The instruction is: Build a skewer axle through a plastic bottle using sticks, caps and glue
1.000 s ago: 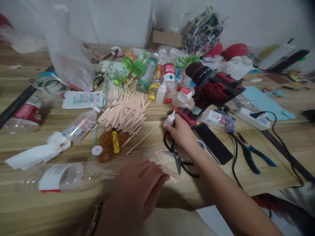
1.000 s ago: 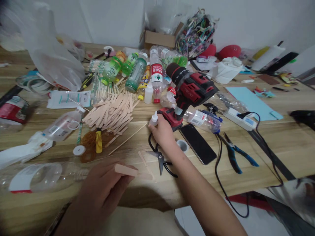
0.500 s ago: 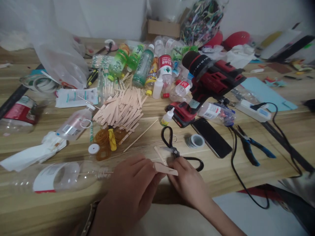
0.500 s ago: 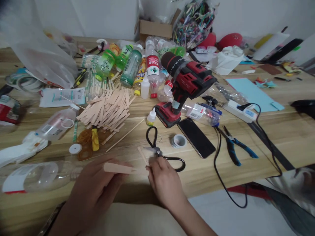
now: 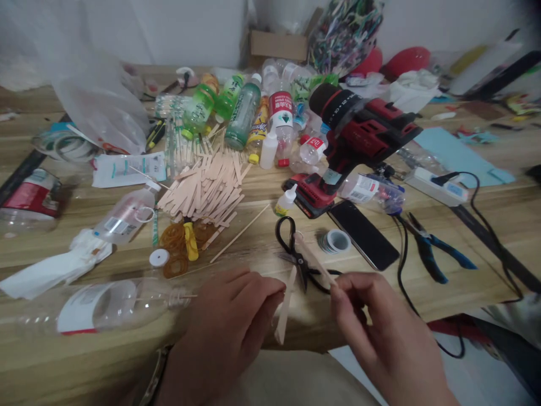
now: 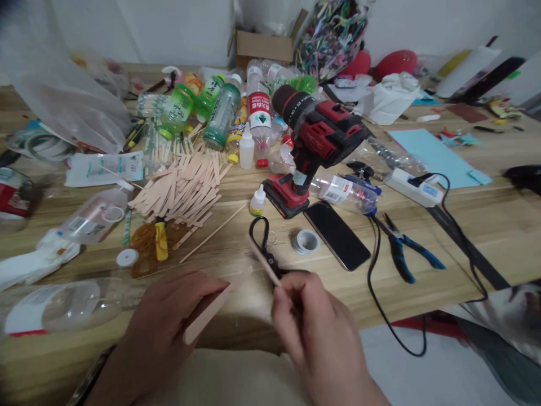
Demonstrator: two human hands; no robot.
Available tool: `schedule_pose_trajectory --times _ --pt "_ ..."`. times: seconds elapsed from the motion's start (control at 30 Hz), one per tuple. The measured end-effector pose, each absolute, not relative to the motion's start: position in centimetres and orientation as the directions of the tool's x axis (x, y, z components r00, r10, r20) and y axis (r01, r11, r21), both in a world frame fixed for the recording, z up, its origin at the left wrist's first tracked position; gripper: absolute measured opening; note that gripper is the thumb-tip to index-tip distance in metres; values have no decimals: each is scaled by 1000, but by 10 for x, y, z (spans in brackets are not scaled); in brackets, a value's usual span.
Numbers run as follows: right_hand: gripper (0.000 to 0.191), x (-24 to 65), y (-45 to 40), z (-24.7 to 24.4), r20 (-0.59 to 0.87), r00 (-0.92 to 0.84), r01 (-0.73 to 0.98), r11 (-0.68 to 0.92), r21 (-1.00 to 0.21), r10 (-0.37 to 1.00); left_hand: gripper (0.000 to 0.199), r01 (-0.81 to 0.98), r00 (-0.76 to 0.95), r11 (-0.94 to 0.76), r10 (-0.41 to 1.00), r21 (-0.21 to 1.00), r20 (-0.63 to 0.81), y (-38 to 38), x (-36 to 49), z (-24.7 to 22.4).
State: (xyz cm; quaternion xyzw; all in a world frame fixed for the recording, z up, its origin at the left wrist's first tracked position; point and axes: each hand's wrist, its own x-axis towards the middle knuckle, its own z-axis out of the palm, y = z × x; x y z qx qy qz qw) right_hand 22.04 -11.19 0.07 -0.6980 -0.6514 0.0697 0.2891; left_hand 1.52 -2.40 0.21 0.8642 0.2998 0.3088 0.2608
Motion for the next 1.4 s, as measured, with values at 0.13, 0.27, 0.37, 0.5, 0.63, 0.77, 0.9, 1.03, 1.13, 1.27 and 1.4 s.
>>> schedule_pose_trajectory --times 0.13,0.27,0.37,0.5,0.63,0.77,0.9,1.03,1.13,1.27,1.4 --pt "9 198 -113 6 323 209 700 89 -708 923 23 362 639 -655 693 664 335 -24 19 2" --pt "13 189 -109 -7 280 285 526 95 -845 916 25 351 641 -654 690 670 338 -24 21 2" --pt "14 188 -107 -10 263 289 487 96 -868 920 25 345 636 -647 694 680 338 -24 22 1" --pt "15 187 -107 -10 256 291 458 100 -883 922 25 339 641 -643 692 686 333 -24 23 1" --pt "15 187 -107 -12 265 286 431 124 -894 921 24 344 632 -637 700 689 332 -25 24 1" --pt "15 187 -109 -13 262 281 410 131 -903 923 22 333 629 -642 697 691 345 -24 24 1" --pt "15 186 -109 -12 278 267 436 142 -889 923 23 329 626 -639 699 696 346 -25 24 0" --pt "15 186 -109 -11 296 233 463 162 -871 926 26 334 623 -641 700 691 349 -25 24 0" --pt "18 187 -109 -11 333 185 490 207 -847 925 27 328 623 -641 699 694 351 -24 24 0" --pt "19 187 -108 -12 351 114 500 251 -829 929 28 328 613 -624 712 709 343 -23 22 -2" --pt "20 187 -105 -13 330 59 455 269 -849 942 30 323 615 -632 706 705 351 -23 21 -2"
